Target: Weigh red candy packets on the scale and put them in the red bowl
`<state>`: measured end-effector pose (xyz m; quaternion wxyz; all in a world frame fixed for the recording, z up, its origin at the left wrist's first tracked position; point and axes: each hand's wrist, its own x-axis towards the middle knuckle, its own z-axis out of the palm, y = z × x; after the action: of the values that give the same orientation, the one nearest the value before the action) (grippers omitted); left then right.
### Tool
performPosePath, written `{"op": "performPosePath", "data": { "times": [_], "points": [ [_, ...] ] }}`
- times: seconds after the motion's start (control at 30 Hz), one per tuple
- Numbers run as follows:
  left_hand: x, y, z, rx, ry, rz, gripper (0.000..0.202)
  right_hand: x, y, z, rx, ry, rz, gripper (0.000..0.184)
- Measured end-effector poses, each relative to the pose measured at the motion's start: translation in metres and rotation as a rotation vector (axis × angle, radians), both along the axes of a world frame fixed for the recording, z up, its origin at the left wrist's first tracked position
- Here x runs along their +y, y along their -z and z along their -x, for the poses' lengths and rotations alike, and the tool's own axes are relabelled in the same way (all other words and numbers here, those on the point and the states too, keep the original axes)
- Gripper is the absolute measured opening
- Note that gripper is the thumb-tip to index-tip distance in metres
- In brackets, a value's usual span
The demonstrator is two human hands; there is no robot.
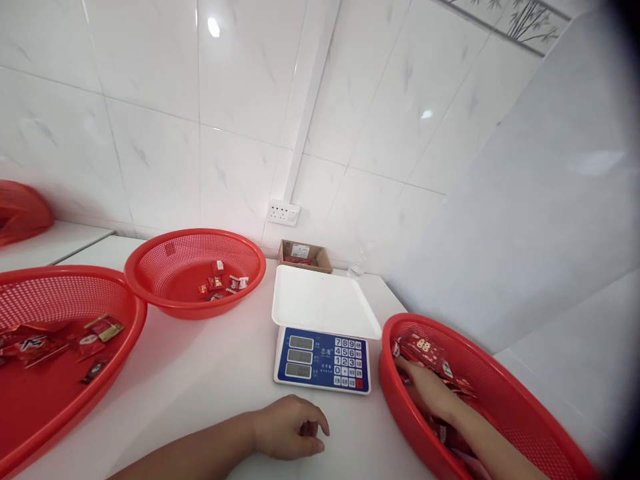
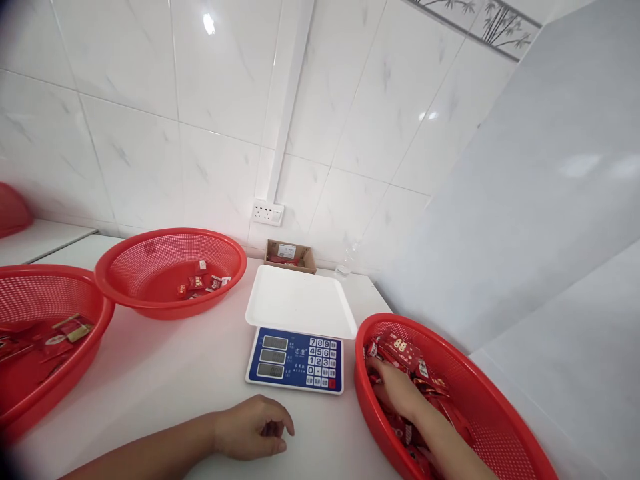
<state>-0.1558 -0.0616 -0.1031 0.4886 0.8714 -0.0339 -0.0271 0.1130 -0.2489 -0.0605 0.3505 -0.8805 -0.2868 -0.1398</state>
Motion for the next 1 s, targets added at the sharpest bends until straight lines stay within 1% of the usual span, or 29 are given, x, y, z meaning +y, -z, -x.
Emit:
{"op": "performPosePath", "data": {
  "times": [0.07,0.13,0.17,0.23,0.3,0.37,0.5,0.6,0.7,0.8,0.93,1.0],
  "points": [
    [0.0,0.0,0.0,0.023,-0.003,0.003,0.029,-0.007,-0.018,-0.006,0.225,-0.104,0.145,0.025],
    [0.0,0.0,0.0,0.043,-0.002,0.007,0.03,-0.017,-0.036,-0.013,0.491,-0.197,0.281,0.032],
    [0.0,-0.001,0.0,0.049,0.0,0.009,0.03,-0.023,-0.044,-0.018,0.592,-0.215,0.314,0.037],
    [-0.001,0.0,0.0,0.049,-0.002,0.016,0.03,-0.034,-0.054,-0.027,0.703,-0.187,0.313,0.042],
    [-0.001,0.0,-0.001,0.043,-0.009,0.022,0.029,-0.045,-0.058,-0.035,0.763,-0.128,0.279,0.043],
    [-0.001,0.001,-0.001,0.036,-0.013,0.025,0.029,-0.053,-0.056,-0.041,0.808,-0.095,0.24,0.045],
    [-0.001,0.002,-0.001,0.038,-0.017,0.037,0.029,-0.059,-0.049,-0.045,0.883,-0.118,0.188,0.046],
    [-0.001,0.002,0.0,0.053,-0.02,0.045,0.03,-0.056,-0.051,-0.041,0.873,-0.103,0.193,0.049],
    [-0.001,0.003,-0.001,0.052,-0.021,0.039,0.03,-0.045,-0.059,-0.035,0.838,-0.068,0.138,0.055],
    [-0.001,0.005,-0.002,0.032,-0.022,0.036,0.03,-0.023,-0.071,-0.027,0.758,-0.1,0.047,0.049],
    [-0.001,0.007,-0.002,0.022,-0.029,0.059,0.031,0.028,-0.084,-0.014,0.663,-0.165,0.028,0.045],
    [-0.001,0.008,-0.001,0.017,-0.029,0.063,0.032,0.058,-0.087,-0.005,0.653,-0.25,0.046,0.045]
  ]
}}
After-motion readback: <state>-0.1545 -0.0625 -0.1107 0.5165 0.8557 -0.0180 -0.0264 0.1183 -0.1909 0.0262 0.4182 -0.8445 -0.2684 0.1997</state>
